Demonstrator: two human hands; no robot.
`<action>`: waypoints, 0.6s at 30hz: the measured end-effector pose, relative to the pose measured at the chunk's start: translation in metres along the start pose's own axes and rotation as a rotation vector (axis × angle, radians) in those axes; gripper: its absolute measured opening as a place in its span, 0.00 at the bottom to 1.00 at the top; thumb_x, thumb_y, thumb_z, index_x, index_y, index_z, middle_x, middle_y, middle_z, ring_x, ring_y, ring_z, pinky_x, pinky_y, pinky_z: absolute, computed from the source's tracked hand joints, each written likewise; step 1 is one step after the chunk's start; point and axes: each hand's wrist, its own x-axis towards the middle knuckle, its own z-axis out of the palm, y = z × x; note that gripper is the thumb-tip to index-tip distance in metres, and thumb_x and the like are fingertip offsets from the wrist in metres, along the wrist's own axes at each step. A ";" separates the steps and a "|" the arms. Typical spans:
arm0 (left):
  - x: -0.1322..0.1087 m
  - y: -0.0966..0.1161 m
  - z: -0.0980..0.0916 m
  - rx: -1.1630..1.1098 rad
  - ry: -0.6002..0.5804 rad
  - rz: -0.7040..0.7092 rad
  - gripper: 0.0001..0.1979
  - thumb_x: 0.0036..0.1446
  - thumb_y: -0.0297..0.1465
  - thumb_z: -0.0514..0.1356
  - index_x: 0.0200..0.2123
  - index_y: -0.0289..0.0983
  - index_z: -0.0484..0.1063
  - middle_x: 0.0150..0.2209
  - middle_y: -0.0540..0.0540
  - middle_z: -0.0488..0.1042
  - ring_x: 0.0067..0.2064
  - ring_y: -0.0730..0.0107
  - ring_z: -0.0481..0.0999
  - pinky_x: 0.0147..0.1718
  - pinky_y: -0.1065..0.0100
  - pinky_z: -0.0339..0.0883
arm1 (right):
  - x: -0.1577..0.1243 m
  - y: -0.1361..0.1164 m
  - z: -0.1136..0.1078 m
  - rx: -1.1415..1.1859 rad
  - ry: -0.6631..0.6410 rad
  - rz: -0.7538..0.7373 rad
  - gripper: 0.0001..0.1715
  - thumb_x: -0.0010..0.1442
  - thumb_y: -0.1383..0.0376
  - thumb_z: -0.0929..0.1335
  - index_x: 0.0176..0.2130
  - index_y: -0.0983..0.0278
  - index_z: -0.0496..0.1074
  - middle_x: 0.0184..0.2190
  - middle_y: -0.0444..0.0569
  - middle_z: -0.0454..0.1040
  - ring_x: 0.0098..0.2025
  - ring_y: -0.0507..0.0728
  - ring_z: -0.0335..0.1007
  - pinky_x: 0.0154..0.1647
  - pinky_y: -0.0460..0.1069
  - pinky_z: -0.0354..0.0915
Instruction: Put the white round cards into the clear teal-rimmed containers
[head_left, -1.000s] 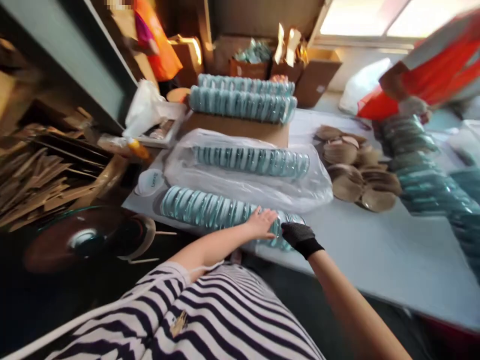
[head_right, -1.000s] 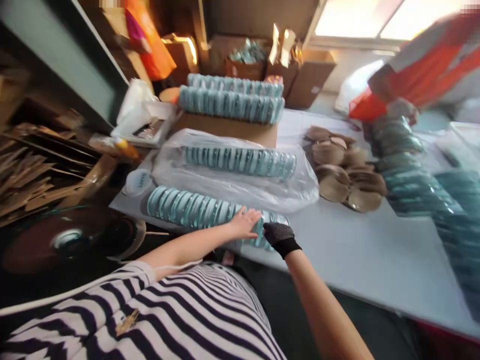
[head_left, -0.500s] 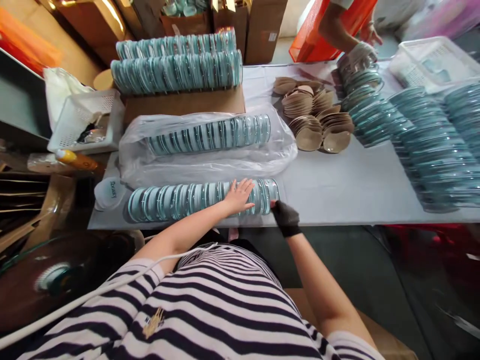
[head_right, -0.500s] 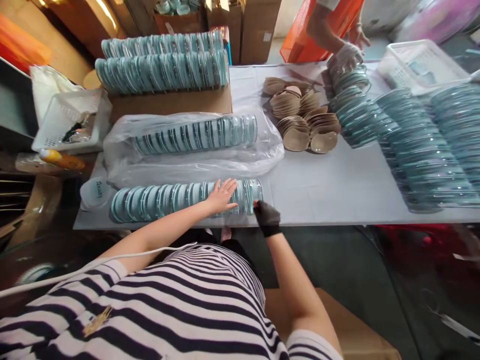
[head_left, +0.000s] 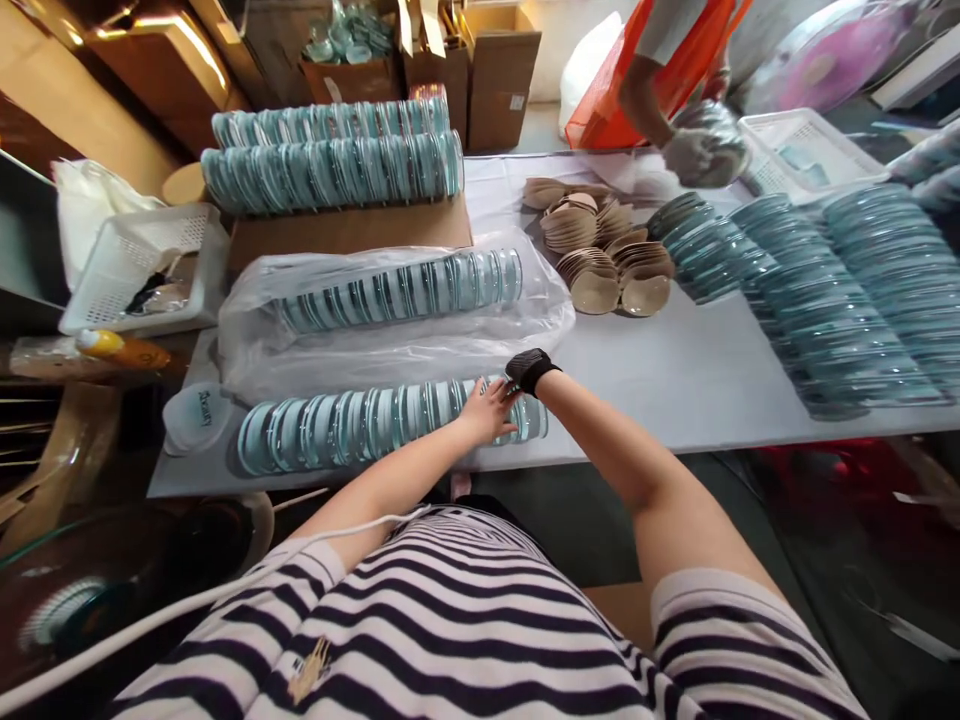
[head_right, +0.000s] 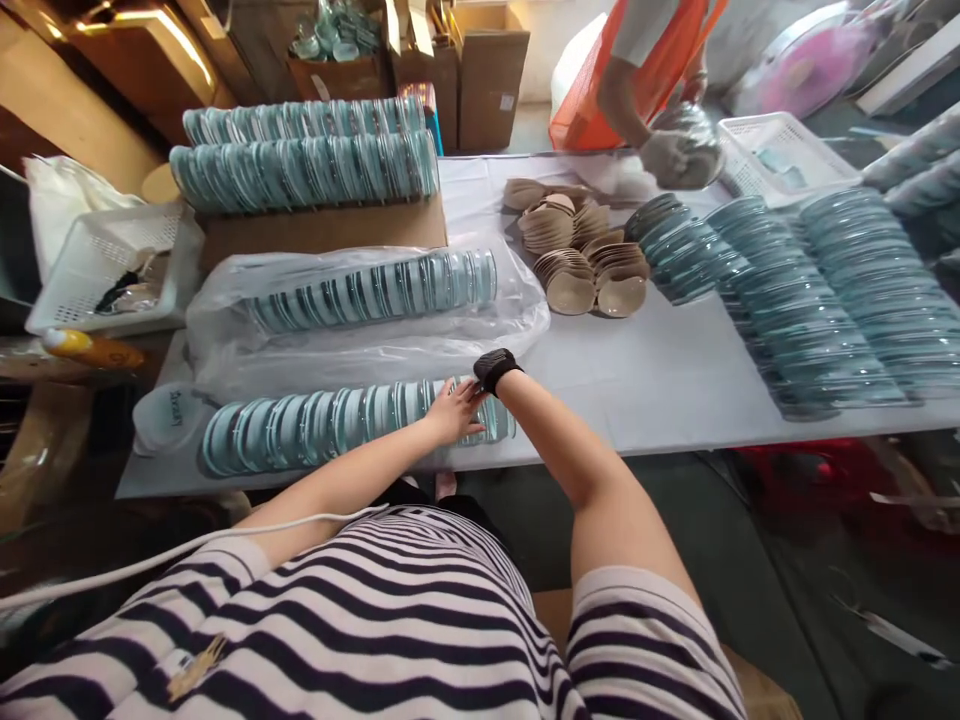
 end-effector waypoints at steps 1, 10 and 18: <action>0.000 0.000 0.000 -0.002 0.002 0.001 0.39 0.58 0.46 0.60 0.69 0.42 0.53 0.69 0.40 0.55 0.70 0.47 0.51 0.66 0.41 0.41 | -0.015 0.003 0.006 -0.001 0.006 0.007 0.15 0.61 0.68 0.64 0.40 0.77 0.76 0.39 0.62 0.78 0.48 0.60 0.74 0.49 0.56 0.63; -0.001 -0.001 0.001 -0.011 -0.001 0.005 0.37 0.59 0.46 0.59 0.68 0.44 0.53 0.70 0.43 0.52 0.70 0.50 0.50 0.67 0.42 0.41 | -0.113 -0.011 0.144 0.215 0.030 0.251 0.20 0.66 0.61 0.59 0.53 0.57 0.72 0.49 0.52 0.78 0.48 0.59 0.75 0.42 0.47 0.63; 0.000 0.008 -0.013 -0.088 -0.033 -0.010 0.38 0.59 0.41 0.62 0.68 0.37 0.54 0.71 0.42 0.52 0.70 0.45 0.51 0.67 0.42 0.40 | -0.113 -0.029 0.187 0.237 0.024 0.401 0.29 0.70 0.58 0.49 0.51 0.54 0.73 0.51 0.55 0.76 0.51 0.62 0.75 0.43 0.52 0.67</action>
